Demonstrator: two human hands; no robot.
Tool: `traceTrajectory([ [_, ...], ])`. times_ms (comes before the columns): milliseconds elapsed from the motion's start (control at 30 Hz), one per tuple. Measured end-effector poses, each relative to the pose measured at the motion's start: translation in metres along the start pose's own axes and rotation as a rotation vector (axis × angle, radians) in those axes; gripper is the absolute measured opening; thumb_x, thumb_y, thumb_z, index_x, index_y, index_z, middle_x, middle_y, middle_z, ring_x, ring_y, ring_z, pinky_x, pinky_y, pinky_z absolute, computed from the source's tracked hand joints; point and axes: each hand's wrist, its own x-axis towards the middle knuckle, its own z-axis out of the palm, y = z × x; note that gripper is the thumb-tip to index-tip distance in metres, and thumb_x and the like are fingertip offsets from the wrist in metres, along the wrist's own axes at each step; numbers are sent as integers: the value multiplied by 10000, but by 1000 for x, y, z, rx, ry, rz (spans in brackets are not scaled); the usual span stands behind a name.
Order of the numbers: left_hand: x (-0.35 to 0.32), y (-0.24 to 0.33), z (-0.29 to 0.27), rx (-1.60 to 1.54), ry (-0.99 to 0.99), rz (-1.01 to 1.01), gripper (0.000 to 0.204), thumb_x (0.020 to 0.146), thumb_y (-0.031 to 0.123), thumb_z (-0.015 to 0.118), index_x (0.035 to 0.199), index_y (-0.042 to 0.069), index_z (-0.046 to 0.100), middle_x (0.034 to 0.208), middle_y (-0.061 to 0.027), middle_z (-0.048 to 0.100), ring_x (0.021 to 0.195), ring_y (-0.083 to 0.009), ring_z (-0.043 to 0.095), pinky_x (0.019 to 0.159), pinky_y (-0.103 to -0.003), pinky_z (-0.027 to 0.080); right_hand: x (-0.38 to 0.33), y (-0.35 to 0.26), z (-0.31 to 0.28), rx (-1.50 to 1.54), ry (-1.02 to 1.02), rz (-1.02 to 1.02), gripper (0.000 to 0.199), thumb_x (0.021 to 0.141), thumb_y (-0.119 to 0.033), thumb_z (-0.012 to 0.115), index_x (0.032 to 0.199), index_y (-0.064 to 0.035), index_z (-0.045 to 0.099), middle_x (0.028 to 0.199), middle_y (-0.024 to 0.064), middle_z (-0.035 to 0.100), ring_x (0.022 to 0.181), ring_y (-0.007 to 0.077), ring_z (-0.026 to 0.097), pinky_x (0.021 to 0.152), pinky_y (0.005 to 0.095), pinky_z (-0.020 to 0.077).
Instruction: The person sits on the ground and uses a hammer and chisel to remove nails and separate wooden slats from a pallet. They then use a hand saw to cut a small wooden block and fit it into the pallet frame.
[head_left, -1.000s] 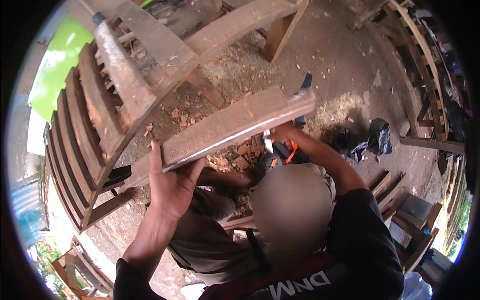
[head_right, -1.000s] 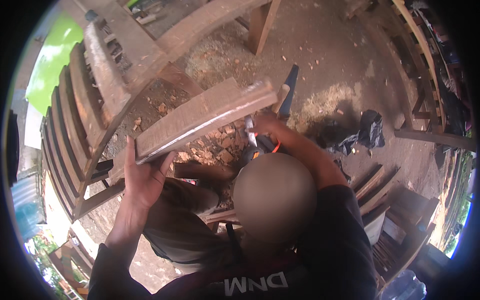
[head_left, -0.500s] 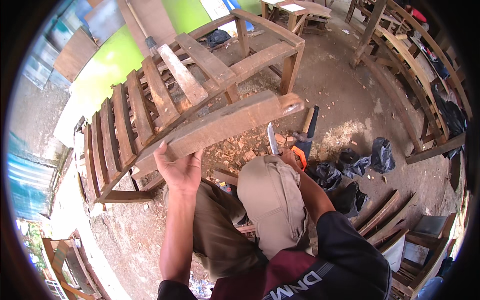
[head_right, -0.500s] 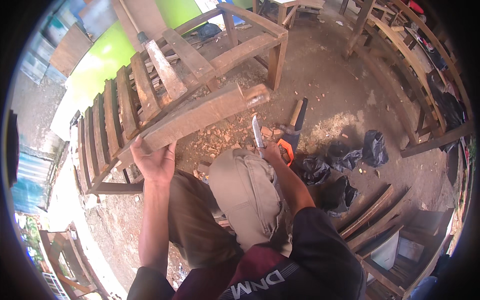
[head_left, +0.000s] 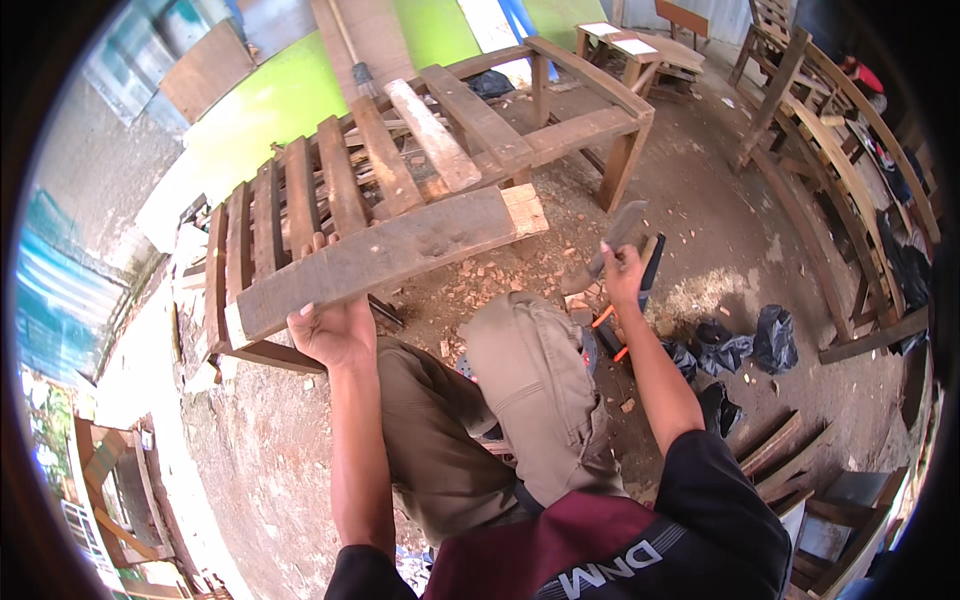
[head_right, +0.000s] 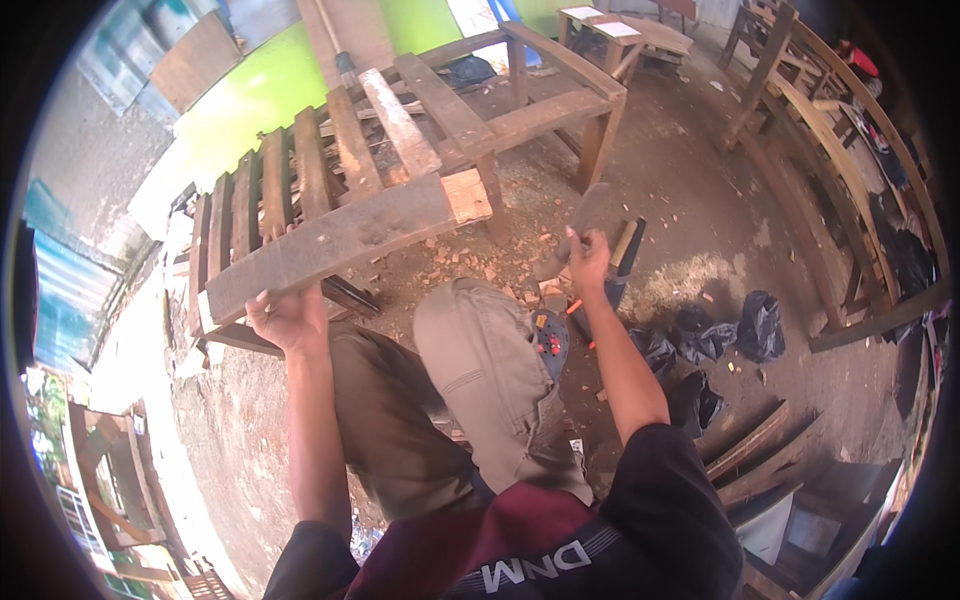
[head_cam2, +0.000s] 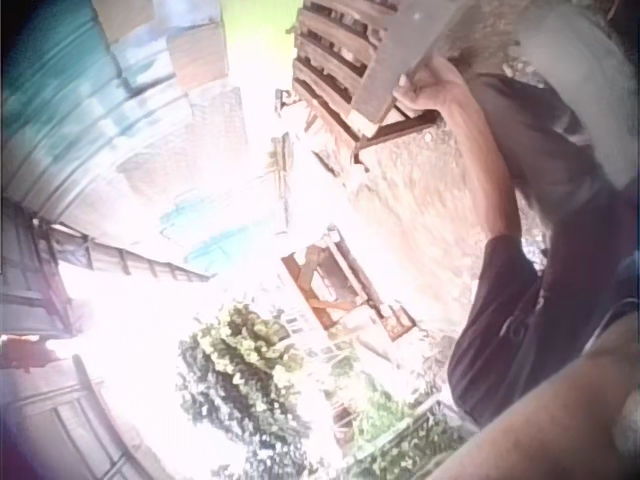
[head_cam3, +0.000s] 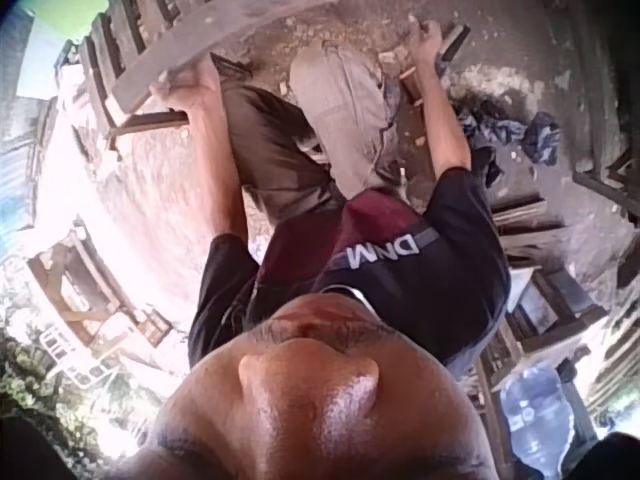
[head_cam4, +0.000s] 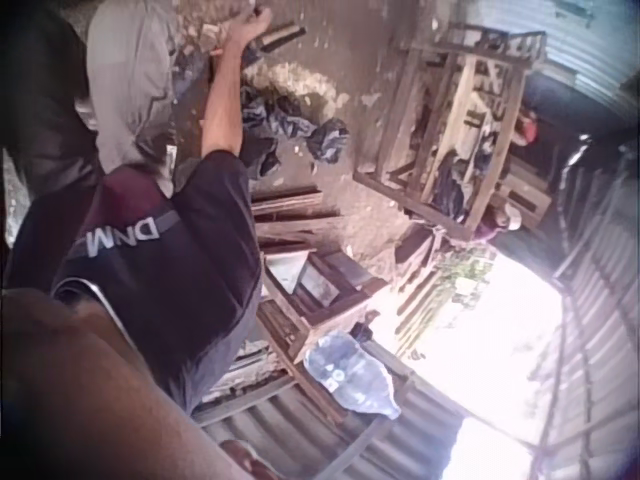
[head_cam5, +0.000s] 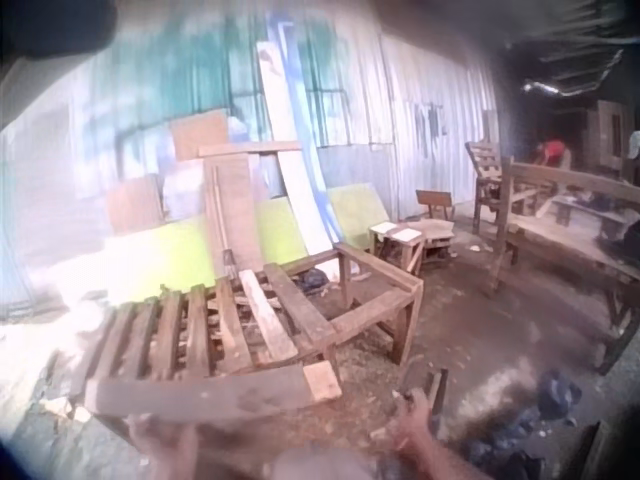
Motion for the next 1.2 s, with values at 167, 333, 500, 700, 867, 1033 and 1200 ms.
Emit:
traceTrajectory([
  [167,53,41,-24,-103,183,168,653,799,216,642,1395,25,459,1421,-161,495,1340,-350,461,1162,-569,330,71,-114,-15,494,233,143,318,986,-310,663,813,-58,575,706,-37,544,695,65,477,640,271,421],
  [333,149,73,-44,121,495,-58,755,912,564,648,1450,101,389,1419,-180,392,1295,-358,460,1097,-607,428,118,-211,-43,967,84,589,420,1006,-402,601,1299,-132,469,1297,86,494,1184,247,509,1012,567,408],
  [500,186,60,-65,421,518,-207,888,831,698,651,1445,107,403,1443,-166,360,1270,-324,478,942,-457,592,93,-261,-58,1137,-178,685,346,1026,-349,567,1257,-108,481,1127,115,536,1048,252,577,1017,576,480],
  [700,188,54,-80,641,637,-142,833,824,691,667,1392,116,465,1429,-129,399,1191,-287,543,853,-360,639,7,-276,-66,1059,-440,826,233,1034,-337,547,1098,-113,538,928,73,583,915,207,628,896,548,594],
  [867,194,71,-98,683,588,-281,695,839,473,770,1325,58,497,1360,-178,443,1139,-300,580,873,-405,631,-79,-267,-77,1077,-624,1052,167,1039,-324,534,1042,-159,563,937,40,595,998,221,635,877,670,557],
  [1033,191,83,-126,592,551,-248,511,863,227,774,1228,-22,517,1193,-201,534,1016,-309,631,890,-391,629,-158,-247,-101,1037,-618,1338,161,1041,-306,531,992,-167,594,993,34,618,1115,273,612,880,719,523],
  [1200,188,102,-129,854,582,-453,395,875,339,767,1012,-1,620,897,-90,632,761,-214,655,637,-251,584,-213,-245,-115,1005,-716,1244,137,1059,-245,493,1132,-134,528,1053,56,589,1100,302,622,864,590,573],
])
